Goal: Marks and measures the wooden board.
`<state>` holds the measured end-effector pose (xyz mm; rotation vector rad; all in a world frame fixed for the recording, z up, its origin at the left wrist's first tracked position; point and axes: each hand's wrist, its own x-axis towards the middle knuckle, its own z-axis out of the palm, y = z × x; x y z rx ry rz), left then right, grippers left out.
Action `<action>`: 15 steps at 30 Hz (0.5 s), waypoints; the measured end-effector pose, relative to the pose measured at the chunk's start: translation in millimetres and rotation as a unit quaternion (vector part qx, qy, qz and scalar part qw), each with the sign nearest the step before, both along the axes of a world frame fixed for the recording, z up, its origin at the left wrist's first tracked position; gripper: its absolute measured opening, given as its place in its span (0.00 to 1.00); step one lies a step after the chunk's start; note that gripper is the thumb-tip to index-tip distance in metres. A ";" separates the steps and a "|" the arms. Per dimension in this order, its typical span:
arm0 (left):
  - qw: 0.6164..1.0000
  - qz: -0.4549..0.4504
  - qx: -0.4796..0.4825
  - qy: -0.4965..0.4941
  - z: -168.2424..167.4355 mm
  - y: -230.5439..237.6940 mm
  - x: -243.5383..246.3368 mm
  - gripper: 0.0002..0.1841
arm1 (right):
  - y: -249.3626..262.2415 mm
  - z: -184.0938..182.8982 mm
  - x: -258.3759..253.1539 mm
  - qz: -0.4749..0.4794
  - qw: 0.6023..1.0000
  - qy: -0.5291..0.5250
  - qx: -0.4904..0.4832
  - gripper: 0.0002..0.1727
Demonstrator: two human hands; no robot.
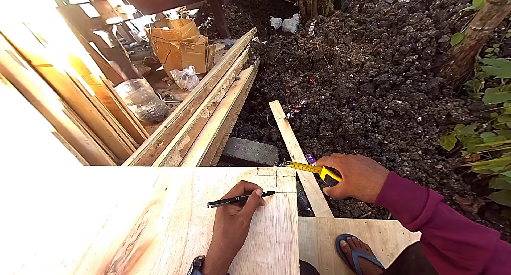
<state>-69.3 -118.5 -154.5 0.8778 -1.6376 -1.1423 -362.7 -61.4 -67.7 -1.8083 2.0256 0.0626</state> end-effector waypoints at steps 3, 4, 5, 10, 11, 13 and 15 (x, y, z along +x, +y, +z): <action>1.000 -0.003 -0.001 0.000 0.4 0.1 0.0 0.09 | 0.4 -0.3 -0.3 0.003 1.000 0.002 -0.002 0.34; 1.000 -0.003 -0.001 0.000 0.5 0.1 0.2 0.09 | 0.2 -0.3 -0.2 0.003 1.000 0.003 -0.002 0.34; 1.000 -0.002 -0.002 -0.001 0.5 -0.1 0.2 0.08 | 0.1 -0.3 -0.1 0.004 1.000 0.004 -0.003 0.34; 1.000 -0.002 0.003 0.000 0.5 0.1 0.5 0.08 | -0.1 -0.1 0.0 0.004 1.000 0.003 -0.001 0.34; 1.000 -0.003 0.003 0.002 0.8 0.2 0.6 0.08 | 0.0 -0.2 0.1 0.003 1.000 0.003 0.001 0.34; 1.000 -0.001 0.002 0.003 0.9 0.1 0.5 0.08 | 0.0 -0.6 -0.4 0.003 1.000 0.001 0.001 0.34; 1.000 0.003 0.006 0.015 2.5 0.3 0.2 0.09 | 0.0 -0.9 -0.7 0.004 1.000 -0.003 -0.005 0.34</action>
